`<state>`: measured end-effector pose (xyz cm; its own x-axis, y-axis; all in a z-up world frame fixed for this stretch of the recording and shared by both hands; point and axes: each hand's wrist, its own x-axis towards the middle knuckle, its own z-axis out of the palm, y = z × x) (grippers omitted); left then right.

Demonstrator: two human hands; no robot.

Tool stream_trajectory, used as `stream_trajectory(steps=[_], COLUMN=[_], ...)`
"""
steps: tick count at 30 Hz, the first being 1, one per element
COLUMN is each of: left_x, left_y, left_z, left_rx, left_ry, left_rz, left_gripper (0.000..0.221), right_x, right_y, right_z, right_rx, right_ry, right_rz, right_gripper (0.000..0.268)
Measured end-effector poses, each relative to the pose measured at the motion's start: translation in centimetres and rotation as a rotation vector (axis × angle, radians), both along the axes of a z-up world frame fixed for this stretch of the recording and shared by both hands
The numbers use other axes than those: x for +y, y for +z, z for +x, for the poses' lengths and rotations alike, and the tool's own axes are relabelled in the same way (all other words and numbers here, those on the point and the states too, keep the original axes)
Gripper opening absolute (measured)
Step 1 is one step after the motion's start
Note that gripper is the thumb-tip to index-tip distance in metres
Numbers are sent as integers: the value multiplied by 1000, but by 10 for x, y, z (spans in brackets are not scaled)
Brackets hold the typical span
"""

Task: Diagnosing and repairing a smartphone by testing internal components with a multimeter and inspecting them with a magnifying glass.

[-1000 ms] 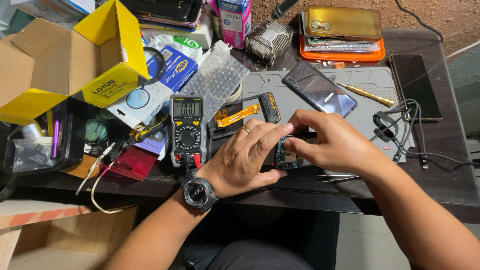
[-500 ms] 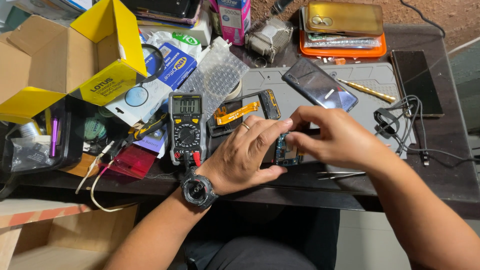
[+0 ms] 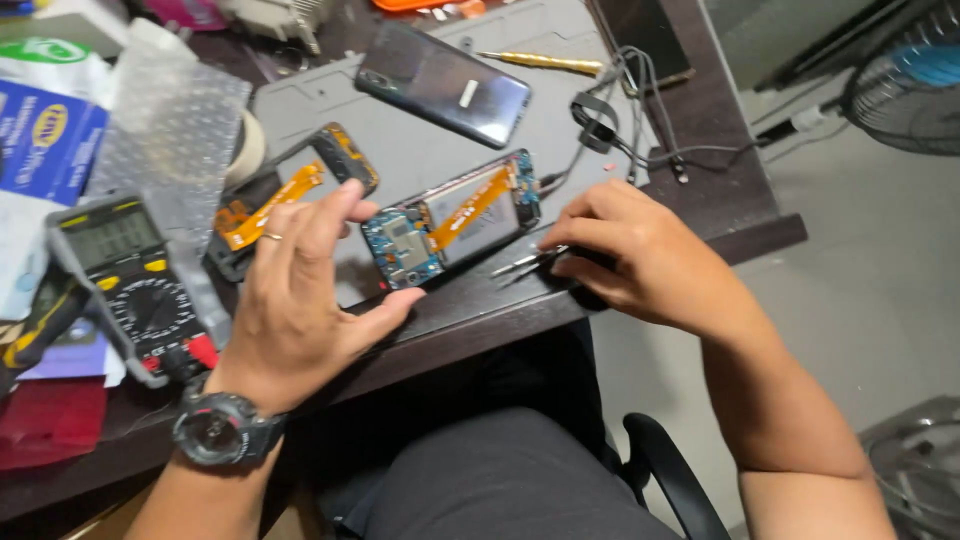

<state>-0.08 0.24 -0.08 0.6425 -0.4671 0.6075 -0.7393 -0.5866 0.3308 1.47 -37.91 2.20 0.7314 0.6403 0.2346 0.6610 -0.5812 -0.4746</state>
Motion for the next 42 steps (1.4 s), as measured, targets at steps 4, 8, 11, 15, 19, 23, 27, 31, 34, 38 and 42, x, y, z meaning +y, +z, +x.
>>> stream_trajectory(steps=[4,8,11,15,19,23,27,31,34,38,42], left_x=[0,-1,-1,-2,-4,-6,-7,-6,-6,-6,-6], left_y=[-8,-8,-7,-13,-10,-8,-8,-12,-13,-12,-13], left_z=[3,3,2,3,2,2,2,3,3,3,3], left_rx=[-26,-1,15,78,129,178,181,166,172,187,168], left_ry=[7,16,42,43,85,92,96,102,102,93,80], left_rz=[28,4,14,-30,-24,-53,-64,-54,-36,-50,-53], left_gripper=[115,112,115,123,126,124,125,126,128,128,128], right_x=[4,14,27,59,76,88,95,105,103,101,103], right_y=[-13,2,10,18,15,16,0,-2,-3,-7,-6], right_z=[-5,-4,4,24,46,54,53,45,46,50,50], right_rx=[-31,8,38,-77,22,16,72,330,362,58,60], right_ry=[-30,-30,-13,105,44,87,-41,-138,-125,-37,-33], right_rz=[20,54,136,259,277,288,378,532,547,371,376], right_gripper=[19,2,6,14,15,7,13,10,7,11,11])
